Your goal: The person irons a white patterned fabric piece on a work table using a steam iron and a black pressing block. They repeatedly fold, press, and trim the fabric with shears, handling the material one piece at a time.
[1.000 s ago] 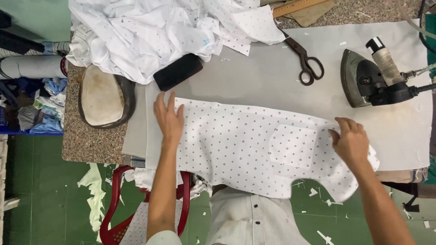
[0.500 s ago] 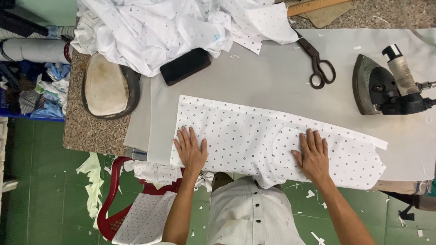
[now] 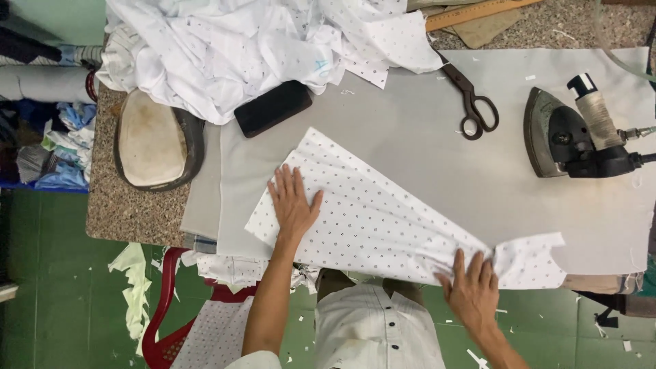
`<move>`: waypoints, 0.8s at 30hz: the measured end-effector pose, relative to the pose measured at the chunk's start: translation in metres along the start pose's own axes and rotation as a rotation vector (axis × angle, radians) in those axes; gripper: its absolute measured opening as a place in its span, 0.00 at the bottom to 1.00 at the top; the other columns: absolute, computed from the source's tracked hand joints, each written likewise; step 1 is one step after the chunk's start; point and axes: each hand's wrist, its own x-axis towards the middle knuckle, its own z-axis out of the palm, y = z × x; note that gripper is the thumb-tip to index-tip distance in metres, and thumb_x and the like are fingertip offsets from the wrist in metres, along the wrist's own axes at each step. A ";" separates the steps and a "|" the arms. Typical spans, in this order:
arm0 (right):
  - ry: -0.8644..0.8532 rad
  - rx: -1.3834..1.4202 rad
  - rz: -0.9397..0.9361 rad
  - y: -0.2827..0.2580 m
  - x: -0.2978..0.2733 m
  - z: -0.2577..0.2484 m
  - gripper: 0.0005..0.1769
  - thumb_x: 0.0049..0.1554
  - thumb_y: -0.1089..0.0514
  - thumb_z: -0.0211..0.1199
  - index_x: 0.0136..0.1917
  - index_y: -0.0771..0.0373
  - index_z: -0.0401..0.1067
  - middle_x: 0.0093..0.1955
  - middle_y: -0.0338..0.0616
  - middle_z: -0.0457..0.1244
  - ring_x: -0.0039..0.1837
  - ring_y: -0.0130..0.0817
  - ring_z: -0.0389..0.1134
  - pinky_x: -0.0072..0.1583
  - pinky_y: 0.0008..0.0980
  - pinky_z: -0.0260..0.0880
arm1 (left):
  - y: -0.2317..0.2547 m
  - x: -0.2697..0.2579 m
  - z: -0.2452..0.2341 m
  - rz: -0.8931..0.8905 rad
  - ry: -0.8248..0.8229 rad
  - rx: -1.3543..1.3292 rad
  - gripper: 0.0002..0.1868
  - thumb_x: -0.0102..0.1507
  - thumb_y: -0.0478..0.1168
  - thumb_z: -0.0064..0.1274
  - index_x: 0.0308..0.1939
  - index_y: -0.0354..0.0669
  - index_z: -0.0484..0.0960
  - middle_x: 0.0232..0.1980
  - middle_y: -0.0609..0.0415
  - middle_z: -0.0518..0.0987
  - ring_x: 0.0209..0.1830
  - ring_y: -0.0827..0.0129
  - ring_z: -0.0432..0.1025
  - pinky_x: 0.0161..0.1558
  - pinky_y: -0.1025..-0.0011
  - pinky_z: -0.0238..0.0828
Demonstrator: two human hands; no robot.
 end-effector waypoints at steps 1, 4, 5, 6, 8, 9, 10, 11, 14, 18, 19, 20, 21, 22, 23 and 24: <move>-0.005 -0.002 0.012 -0.003 -0.002 -0.019 0.43 0.58 0.24 0.38 0.74 0.47 0.70 0.68 0.56 0.67 0.66 0.52 0.72 0.60 0.45 0.76 | 0.002 0.017 0.001 0.013 -0.004 0.000 0.46 0.70 0.65 0.40 0.78 0.31 0.55 0.82 0.29 0.44 0.84 0.38 0.34 0.76 0.40 0.18; -1.171 0.141 0.045 -0.010 -0.007 -0.046 0.58 0.52 0.14 0.23 0.86 0.44 0.31 0.24 0.27 0.64 0.27 0.27 0.63 0.33 0.31 0.63 | 0.008 0.059 0.001 0.413 0.062 0.111 0.44 0.70 0.67 0.32 0.77 0.35 0.60 0.81 0.36 0.54 0.83 0.44 0.45 0.79 0.43 0.35; -0.907 0.256 -0.027 -0.012 -0.010 -0.036 0.52 0.53 0.15 0.31 0.79 0.45 0.45 0.23 0.30 0.64 0.25 0.35 0.64 0.31 0.38 0.62 | 0.010 0.070 0.000 0.485 0.035 0.089 0.43 0.70 0.67 0.33 0.76 0.36 0.61 0.81 0.39 0.55 0.83 0.47 0.46 0.79 0.45 0.36; -0.635 0.359 -0.097 -0.013 -0.012 -0.024 0.46 0.53 0.16 0.39 0.72 0.46 0.60 0.22 0.33 0.63 0.24 0.43 0.65 0.28 0.45 0.62 | 0.011 0.079 0.000 0.550 0.009 0.069 0.42 0.70 0.67 0.34 0.76 0.37 0.61 0.81 0.41 0.56 0.83 0.49 0.47 0.79 0.47 0.38; -0.401 0.440 -0.153 -0.022 0.051 -0.020 0.32 0.56 0.28 0.47 0.66 0.42 0.68 0.31 0.32 0.67 0.34 0.37 0.69 0.36 0.37 0.67 | 0.015 0.072 0.003 0.428 -0.004 0.054 0.41 0.69 0.67 0.37 0.76 0.41 0.63 0.81 0.42 0.55 0.83 0.50 0.47 0.79 0.45 0.35; -0.166 0.514 -0.210 -0.026 0.082 -0.019 0.18 0.59 0.39 0.56 0.60 0.38 0.75 0.39 0.31 0.71 0.43 0.31 0.74 0.44 0.29 0.73 | 0.017 0.067 0.005 0.303 -0.018 0.036 0.40 0.68 0.68 0.40 0.75 0.45 0.66 0.82 0.43 0.55 0.83 0.51 0.46 0.79 0.43 0.32; -0.163 0.512 -0.220 -0.036 0.120 -0.012 0.18 0.59 0.39 0.56 0.60 0.38 0.75 0.39 0.31 0.71 0.43 0.31 0.74 0.44 0.29 0.73 | 0.021 0.049 0.001 0.294 -0.013 0.035 0.40 0.68 0.68 0.40 0.75 0.45 0.66 0.82 0.43 0.55 0.83 0.51 0.46 0.79 0.43 0.32; -0.021 0.548 -0.193 -0.047 0.157 -0.005 0.14 0.60 0.44 0.58 0.58 0.41 0.77 0.39 0.30 0.70 0.43 0.29 0.73 0.44 0.26 0.72 | 0.025 0.031 -0.003 0.163 0.052 0.010 0.38 0.68 0.62 0.44 0.74 0.42 0.65 0.82 0.40 0.52 0.83 0.49 0.45 0.78 0.44 0.33; 0.055 0.620 -0.118 -0.086 0.248 -0.016 0.20 0.63 0.44 0.59 0.63 0.57 0.74 0.45 0.42 0.69 0.50 0.36 0.71 0.50 0.30 0.70 | 0.038 -0.025 -0.021 -0.082 0.091 -0.093 0.38 0.69 0.58 0.48 0.75 0.36 0.62 0.82 0.34 0.49 0.82 0.45 0.43 0.77 0.43 0.32; 0.040 0.613 -0.207 -0.135 0.284 0.024 0.24 0.54 0.40 0.70 0.56 0.56 0.79 0.46 0.40 0.65 0.51 0.37 0.68 0.57 0.36 0.69 | 0.037 -0.069 -0.015 -0.394 -0.122 -0.173 0.43 0.70 0.62 0.37 0.79 0.34 0.51 0.81 0.28 0.45 0.83 0.42 0.36 0.77 0.43 0.20; 0.043 0.616 -0.205 -0.138 0.277 0.026 0.24 0.54 0.40 0.70 0.56 0.56 0.79 0.46 0.40 0.65 0.51 0.37 0.68 0.57 0.36 0.69 | 0.032 -0.067 -0.010 -0.392 -0.119 -0.170 0.43 0.70 0.62 0.37 0.79 0.34 0.51 0.81 0.28 0.45 0.83 0.42 0.36 0.77 0.43 0.20; -0.121 0.562 -0.194 -0.139 0.272 0.030 0.16 0.57 0.46 0.67 0.53 0.56 0.78 0.42 0.39 0.66 0.46 0.35 0.70 0.51 0.33 0.71 | 0.029 -0.065 -0.005 -0.348 -0.153 -0.109 0.44 0.70 0.62 0.36 0.80 0.35 0.48 0.82 0.29 0.41 0.83 0.42 0.32 0.77 0.43 0.16; -0.284 0.507 -0.182 -0.140 0.266 0.034 0.09 0.60 0.51 0.63 0.49 0.57 0.77 0.38 0.38 0.67 0.41 0.33 0.72 0.45 0.31 0.74 | 0.026 -0.061 0.000 -0.305 -0.187 -0.049 0.45 0.70 0.63 0.35 0.80 0.35 0.46 0.83 0.31 0.37 0.84 0.43 0.27 0.76 0.44 0.12; -0.285 0.508 -0.175 -0.125 0.273 0.031 0.09 0.60 0.51 0.63 0.49 0.57 0.77 0.38 0.38 0.67 0.41 0.33 0.72 0.45 0.31 0.74 | 0.022 -0.048 0.002 -0.297 -0.188 -0.047 0.45 0.70 0.63 0.35 0.80 0.35 0.46 0.83 0.31 0.37 0.84 0.43 0.27 0.76 0.44 0.12; -0.467 0.656 -0.064 -0.110 0.279 0.029 0.10 0.60 0.53 0.62 0.51 0.61 0.75 0.37 0.45 0.68 0.40 0.40 0.74 0.41 0.35 0.74 | 0.018 -0.035 0.005 -0.159 -0.131 -0.020 0.44 0.70 0.64 0.36 0.80 0.37 0.48 0.83 0.32 0.39 0.84 0.44 0.31 0.76 0.42 0.16; -0.647 0.803 0.056 -0.093 0.286 0.027 0.11 0.60 0.56 0.62 0.52 0.65 0.73 0.35 0.53 0.70 0.39 0.47 0.76 0.38 0.40 0.74 | 0.014 -0.021 0.007 -0.018 -0.072 0.006 0.43 0.70 0.64 0.36 0.80 0.39 0.50 0.83 0.34 0.42 0.84 0.45 0.34 0.77 0.40 0.19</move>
